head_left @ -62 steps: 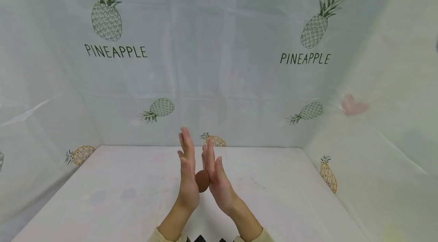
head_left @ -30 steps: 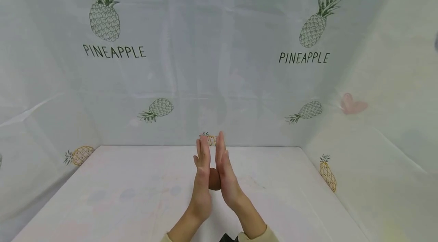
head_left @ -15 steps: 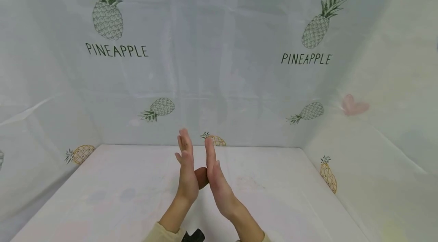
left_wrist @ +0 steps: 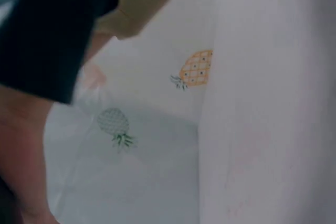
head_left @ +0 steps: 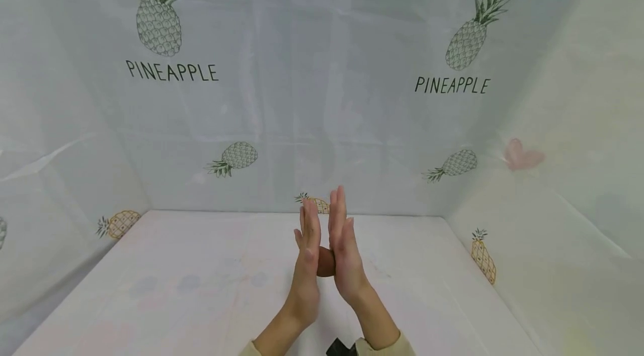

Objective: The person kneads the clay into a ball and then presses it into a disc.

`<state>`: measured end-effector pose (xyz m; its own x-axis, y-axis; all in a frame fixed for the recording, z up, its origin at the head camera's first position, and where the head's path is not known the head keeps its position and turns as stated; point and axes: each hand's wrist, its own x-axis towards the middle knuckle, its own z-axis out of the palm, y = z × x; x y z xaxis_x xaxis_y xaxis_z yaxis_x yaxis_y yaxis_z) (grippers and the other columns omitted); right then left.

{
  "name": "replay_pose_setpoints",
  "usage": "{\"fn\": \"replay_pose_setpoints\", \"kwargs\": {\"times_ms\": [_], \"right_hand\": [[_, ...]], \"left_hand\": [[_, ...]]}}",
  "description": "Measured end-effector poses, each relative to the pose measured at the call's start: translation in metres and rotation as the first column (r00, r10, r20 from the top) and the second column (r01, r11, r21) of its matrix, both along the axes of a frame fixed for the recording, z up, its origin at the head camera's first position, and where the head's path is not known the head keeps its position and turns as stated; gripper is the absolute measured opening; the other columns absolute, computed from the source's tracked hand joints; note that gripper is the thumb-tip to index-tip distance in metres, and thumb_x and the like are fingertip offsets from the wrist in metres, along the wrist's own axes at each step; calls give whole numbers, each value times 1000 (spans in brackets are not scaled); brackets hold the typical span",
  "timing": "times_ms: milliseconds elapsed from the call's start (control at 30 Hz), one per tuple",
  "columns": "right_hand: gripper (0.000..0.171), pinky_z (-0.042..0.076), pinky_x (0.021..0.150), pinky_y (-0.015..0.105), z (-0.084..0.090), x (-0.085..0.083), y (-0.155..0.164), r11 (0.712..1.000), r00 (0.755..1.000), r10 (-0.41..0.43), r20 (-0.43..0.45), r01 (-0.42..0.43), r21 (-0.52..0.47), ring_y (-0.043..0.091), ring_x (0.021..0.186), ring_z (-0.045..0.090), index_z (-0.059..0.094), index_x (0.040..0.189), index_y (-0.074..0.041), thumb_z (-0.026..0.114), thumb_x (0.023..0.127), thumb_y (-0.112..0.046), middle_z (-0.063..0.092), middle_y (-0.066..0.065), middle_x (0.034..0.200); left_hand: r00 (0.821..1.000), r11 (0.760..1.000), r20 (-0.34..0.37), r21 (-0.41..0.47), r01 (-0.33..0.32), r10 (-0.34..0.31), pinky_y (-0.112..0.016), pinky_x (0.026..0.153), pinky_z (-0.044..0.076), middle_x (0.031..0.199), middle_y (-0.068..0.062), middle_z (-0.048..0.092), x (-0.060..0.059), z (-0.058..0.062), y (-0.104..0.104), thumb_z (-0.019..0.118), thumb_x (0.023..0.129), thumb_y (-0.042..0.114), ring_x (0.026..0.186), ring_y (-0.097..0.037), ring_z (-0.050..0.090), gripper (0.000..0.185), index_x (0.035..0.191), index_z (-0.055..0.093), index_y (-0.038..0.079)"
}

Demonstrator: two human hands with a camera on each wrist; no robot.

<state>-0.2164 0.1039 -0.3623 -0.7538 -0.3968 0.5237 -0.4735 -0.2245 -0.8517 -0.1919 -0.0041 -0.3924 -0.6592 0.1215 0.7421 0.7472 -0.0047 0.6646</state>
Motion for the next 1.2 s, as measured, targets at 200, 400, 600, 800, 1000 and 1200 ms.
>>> {"fn": "replay_pose_setpoints", "kwargs": {"times_ms": [200,400,600,800,1000,1200], "right_hand": [[55,-18,124,64,-11,-4,-9,997,996,63,56,-66,49,10,162,-18,-13,166,-48,-5,111,-55,-14,-18,175],[57,-14,126,62,-13,8,-21,978,982,173,76,-180,103,8,161,-19,-20,166,-43,-4,112,-54,-19,-21,173],[60,-24,120,67,-6,20,-25,978,982,185,-39,-179,109,10,159,-26,-21,167,-35,-3,112,-52,-23,-20,174],[58,-23,119,68,2,18,-14,991,985,127,-113,-129,-17,15,162,-22,-16,168,-38,-7,112,-47,-16,-12,177],[61,-25,119,65,3,8,-3,996,995,78,-67,-81,-39,9,160,-23,-21,167,-37,-12,109,-53,-19,-18,175],[62,-25,120,65,-4,-3,1,997,998,70,-2,-70,-25,9,160,-25,-21,166,-41,-14,107,-57,-22,-21,173]], "left_hand": [[999,999,35,44,10,-12,-57,120,-29,178,9,-16,5,14,-11,0,112,50,162,-14,-22,63,171,-7,28],[994,993,101,111,-43,31,-56,118,-33,175,18,-22,-8,22,-33,4,107,69,158,-9,-30,72,169,-11,36],[971,983,236,168,-80,39,-64,118,-28,171,28,-23,-21,20,-43,4,103,78,156,-3,-30,71,166,-8,50],[978,996,209,81,-29,12,-60,118,-31,175,19,-16,-20,8,-26,3,110,61,160,-9,-24,66,170,-7,35],[990,999,139,32,3,-8,-62,120,-27,177,15,-14,-9,2,-9,1,113,39,162,-11,-19,58,170,-7,30],[998,1000,57,-7,3,-3,-68,117,-26,178,8,-15,2,4,-3,0,113,40,163,-22,-21,60,171,-6,25]]}}
